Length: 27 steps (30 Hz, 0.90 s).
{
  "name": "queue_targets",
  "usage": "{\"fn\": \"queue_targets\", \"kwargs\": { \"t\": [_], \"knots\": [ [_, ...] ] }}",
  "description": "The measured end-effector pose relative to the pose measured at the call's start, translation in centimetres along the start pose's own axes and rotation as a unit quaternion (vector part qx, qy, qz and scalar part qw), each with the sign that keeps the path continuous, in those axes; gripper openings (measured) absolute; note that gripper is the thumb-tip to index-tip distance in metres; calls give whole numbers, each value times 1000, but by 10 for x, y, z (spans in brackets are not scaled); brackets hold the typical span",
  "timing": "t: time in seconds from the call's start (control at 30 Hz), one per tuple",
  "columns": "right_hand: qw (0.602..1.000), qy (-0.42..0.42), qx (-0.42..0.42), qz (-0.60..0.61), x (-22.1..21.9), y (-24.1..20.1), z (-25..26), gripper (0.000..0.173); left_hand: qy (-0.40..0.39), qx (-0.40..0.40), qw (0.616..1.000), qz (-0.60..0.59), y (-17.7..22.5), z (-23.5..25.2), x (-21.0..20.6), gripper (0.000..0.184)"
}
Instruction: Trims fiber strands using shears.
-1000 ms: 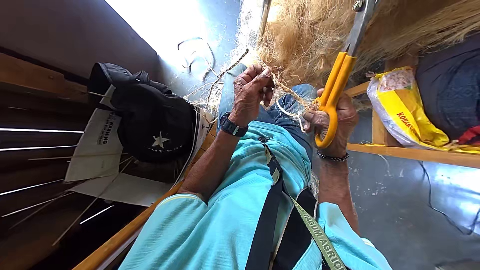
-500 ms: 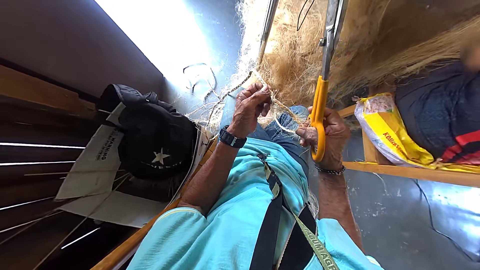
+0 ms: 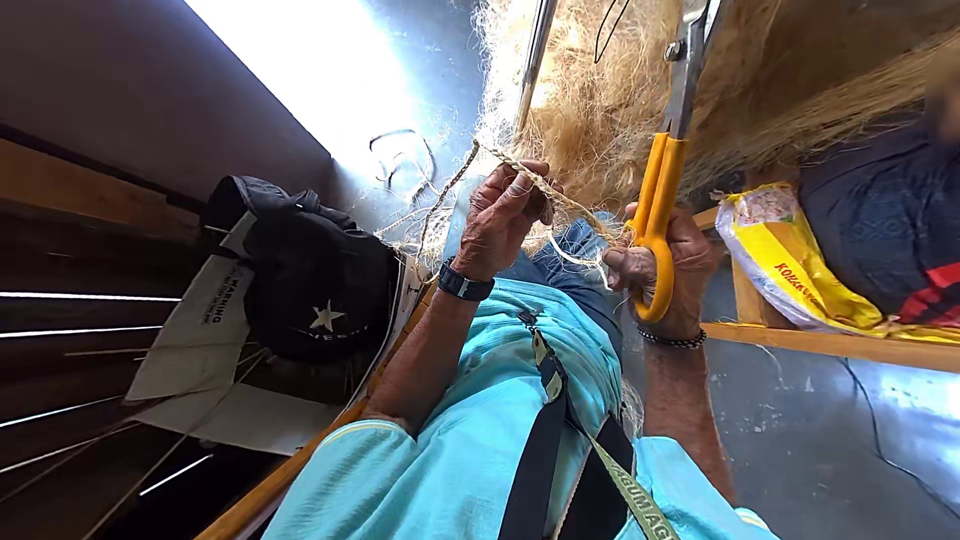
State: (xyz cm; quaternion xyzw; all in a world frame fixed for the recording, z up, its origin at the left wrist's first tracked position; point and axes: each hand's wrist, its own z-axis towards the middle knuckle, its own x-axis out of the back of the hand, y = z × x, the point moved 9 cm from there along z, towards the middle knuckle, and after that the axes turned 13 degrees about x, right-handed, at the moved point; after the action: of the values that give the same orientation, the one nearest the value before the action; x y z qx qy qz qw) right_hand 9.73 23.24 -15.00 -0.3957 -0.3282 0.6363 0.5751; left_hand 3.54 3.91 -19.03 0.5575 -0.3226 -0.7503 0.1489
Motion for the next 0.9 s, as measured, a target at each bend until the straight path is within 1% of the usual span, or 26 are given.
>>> {"fn": "queue_targets", "kwargs": {
  "t": [0.1, 0.2, 0.37, 0.43, 0.5, 0.6, 0.67, 0.77, 0.9],
  "knots": [
    [999, -11, -19, 32, -4, 6, -5, 49, -22, -4, 999, -24, 2, -3, 0, 12],
    [999, -29, -27, 24, -5, 11, -7, 47, -38, -14, 997, -59, 1, -3, 2, 6],
    [996, -33, -71, 43, -6, 28, -16, 43, -35, -8, 998, -54, -4, -5, 4, 10],
    [994, -32, -87, 54, -6, 34, -19, 44, -20, 12, 999, -44, -7, -5, 7, 17],
    [992, -30, -100, 69, -7, 36, -22, 44, -21, 19, 999, -46, -10, -4, 8, 20],
    [985, -27, -131, 110, -8, 42, -24, 43, -43, 0, 998, -55, -13, -2, 9, 17],
    [981, -21, -144, 125, -6, 47, -27, 41, -34, -1, 998, -58, -15, -2, 10, 11],
    [983, -18, -150, 106, 1, 55, -31, 41, -11, 1, 998, -67, -20, -1, 14, 7],
    [988, 1, -150, 32, 17, 66, -38, 42, 28, 23, 994, -107, -29, -2, 19, 7]
  ]
}}
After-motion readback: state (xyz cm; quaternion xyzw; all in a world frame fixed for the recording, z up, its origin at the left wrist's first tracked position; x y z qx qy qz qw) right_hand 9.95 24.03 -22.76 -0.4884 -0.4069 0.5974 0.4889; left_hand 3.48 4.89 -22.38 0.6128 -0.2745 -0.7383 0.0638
